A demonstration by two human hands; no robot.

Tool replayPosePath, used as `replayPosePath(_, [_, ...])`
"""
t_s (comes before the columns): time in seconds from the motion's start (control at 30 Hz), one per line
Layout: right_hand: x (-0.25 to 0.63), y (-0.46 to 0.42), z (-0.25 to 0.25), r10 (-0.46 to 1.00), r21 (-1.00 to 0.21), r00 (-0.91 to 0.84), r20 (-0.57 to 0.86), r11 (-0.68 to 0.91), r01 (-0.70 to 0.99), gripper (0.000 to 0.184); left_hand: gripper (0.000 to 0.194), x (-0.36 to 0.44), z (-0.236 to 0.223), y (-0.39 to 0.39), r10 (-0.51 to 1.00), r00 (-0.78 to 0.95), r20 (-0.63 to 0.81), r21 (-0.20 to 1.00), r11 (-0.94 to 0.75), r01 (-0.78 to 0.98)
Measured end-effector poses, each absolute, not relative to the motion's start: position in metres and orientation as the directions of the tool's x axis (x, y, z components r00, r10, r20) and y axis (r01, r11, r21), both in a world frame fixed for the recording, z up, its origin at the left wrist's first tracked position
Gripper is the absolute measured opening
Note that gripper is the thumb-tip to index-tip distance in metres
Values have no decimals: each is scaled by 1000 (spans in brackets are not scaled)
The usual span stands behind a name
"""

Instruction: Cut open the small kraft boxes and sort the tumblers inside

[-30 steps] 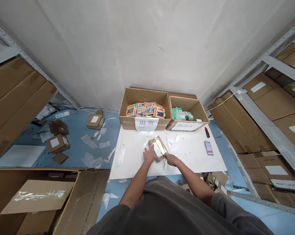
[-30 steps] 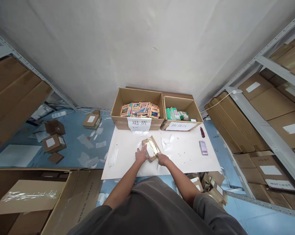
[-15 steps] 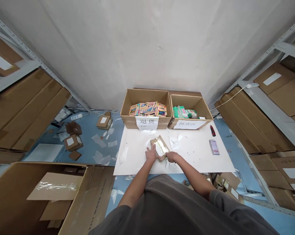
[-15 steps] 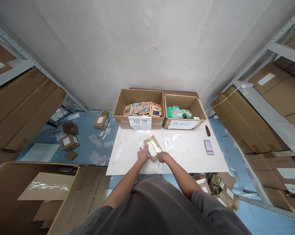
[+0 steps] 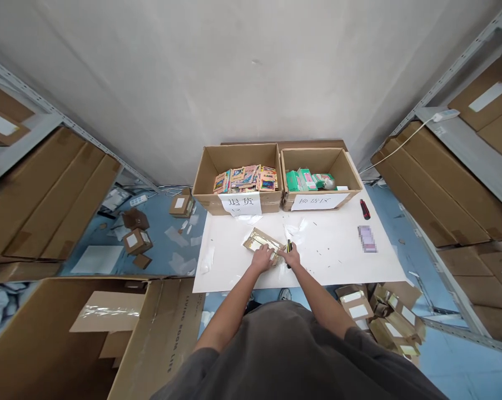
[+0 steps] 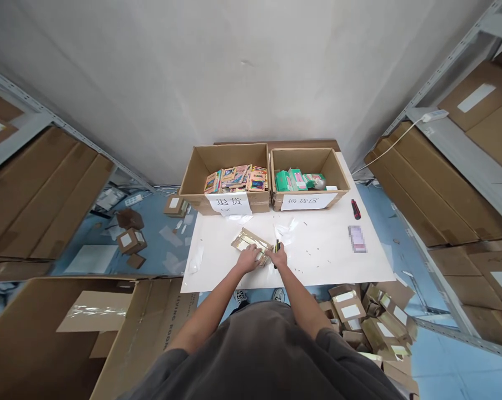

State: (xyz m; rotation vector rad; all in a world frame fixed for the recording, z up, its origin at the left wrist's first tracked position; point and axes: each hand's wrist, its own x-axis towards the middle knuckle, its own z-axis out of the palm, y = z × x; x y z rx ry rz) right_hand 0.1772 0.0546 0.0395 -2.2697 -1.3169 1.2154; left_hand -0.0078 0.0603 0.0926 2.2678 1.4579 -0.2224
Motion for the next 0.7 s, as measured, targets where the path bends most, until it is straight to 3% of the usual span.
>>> replayPosePath(0.13, [166, 57, 18, 822, -655, 269, -502, -564, 502, 82, 64, -3, 101, 77, 750, 492, -442, 232, -434, 871])
replayPosePath(0.27, [166, 61, 14, 832, -687, 267, -486, -553, 472, 82, 67, 4, 104, 82, 711, 505, -489, 191, -478, 858])
replayPosePath(0.53, [179, 65, 36, 863, -698, 212, -459, -498, 514, 90, 59, 5, 87, 47, 826, 459, -328, 265, -385, 884])
replayPosePath(0.6, [186, 57, 45, 907, -736, 168, -387, -413, 536, 79, 59, 1, 80, 39, 846, 436, -308, 295, -351, 889])
replayPosePath(0.7, [205, 38, 57, 943, -795, 35, -332, -299, 528, 49, 60, -1, 73, 35, 854, 419, -309, 338, -313, 887])
